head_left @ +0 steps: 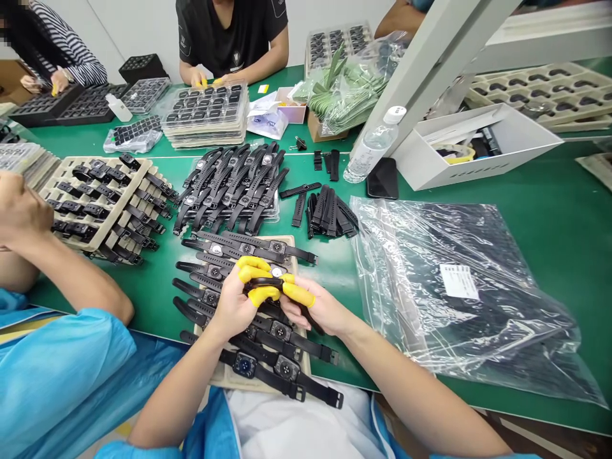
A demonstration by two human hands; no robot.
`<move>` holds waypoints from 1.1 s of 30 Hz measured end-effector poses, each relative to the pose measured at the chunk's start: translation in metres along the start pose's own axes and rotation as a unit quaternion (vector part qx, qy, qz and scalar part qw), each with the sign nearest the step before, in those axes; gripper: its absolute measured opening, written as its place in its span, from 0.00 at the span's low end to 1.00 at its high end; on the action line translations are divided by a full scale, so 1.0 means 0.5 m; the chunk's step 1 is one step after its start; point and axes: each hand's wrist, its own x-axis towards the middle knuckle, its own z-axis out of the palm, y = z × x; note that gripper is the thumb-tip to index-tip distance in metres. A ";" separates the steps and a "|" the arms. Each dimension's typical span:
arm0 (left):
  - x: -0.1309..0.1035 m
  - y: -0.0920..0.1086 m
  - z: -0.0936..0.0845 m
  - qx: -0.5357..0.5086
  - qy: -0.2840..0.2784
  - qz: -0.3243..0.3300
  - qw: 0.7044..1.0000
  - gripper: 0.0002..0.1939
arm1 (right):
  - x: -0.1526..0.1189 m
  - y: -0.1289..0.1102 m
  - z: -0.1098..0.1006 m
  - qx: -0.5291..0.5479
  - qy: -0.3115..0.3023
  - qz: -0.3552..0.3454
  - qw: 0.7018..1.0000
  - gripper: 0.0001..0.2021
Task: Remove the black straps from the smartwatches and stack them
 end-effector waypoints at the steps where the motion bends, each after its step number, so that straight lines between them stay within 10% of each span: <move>1: 0.003 0.003 -0.001 -0.039 0.037 -0.025 0.998 0.10 | -0.001 -0.004 -0.001 0.003 -0.011 0.023 1.000 0.21; 7: 0.036 0.006 -0.032 -0.180 0.304 -0.121 0.928 0.18 | -0.002 -0.023 -0.013 -0.045 0.018 0.045 0.998 0.19; 12: 0.018 -0.006 -0.006 -0.127 0.034 -0.214 0.968 0.19 | -0.002 -0.013 0.002 -0.035 0.076 -0.076 0.994 0.19; 16: -0.004 -0.015 0.013 0.037 -0.132 -0.056 0.989 0.20 | -0.005 0.001 0.012 -0.030 0.031 -0.044 0.998 0.17; 33: -0.012 -0.007 0.000 0.123 -0.187 0.025 0.974 0.26 | -0.001 0.005 0.026 0.111 0.064 -0.024 0.992 0.16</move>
